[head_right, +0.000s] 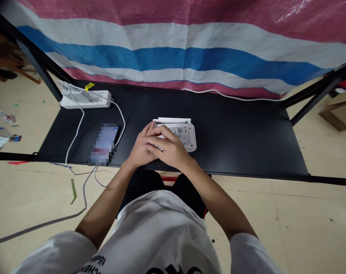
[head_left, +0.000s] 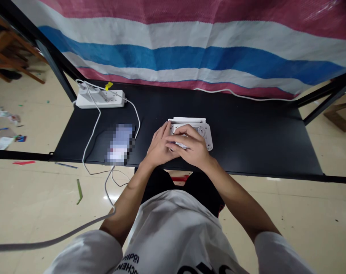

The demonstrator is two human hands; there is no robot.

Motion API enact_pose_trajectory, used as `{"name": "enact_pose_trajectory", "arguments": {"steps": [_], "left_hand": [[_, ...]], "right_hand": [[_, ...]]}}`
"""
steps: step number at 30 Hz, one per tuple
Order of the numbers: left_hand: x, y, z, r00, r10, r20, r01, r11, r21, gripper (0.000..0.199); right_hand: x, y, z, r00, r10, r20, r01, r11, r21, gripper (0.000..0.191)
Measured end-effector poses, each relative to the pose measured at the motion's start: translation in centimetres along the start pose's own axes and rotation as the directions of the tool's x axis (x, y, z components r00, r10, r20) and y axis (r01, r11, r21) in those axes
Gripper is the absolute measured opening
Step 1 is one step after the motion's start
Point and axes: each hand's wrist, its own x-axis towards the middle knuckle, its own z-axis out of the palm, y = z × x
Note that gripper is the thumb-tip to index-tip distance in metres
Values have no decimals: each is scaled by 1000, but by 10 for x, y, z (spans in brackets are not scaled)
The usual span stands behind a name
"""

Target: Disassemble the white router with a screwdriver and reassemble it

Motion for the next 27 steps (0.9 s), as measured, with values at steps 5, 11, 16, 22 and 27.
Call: {"name": "enact_pose_trajectory", "arguments": {"steps": [5,11,16,22,27], "left_hand": [[1,1,0,1000,16,-1,-16,1000,-19,102],[0,2,-1,1000,-1,1,1,1000,-7,104],[0,2,-2,1000,-16,11,16,999,-32,106],[0,1,0,1000,6,-6,-6,1000,-16,100],[1,3,-2,1000,-9,5,9,1000,-18,100]], "right_hand": [[1,-2,1,994,23,111,-27,999,35,40],[2,-1,5,994,73,78,-80,993,91,36],[1,-1,4,988,38,153,-55,992,112,41],[1,0,3,995,79,60,-80,997,23,34],[3,-1,0,996,62,65,-66,996,65,31]]}}
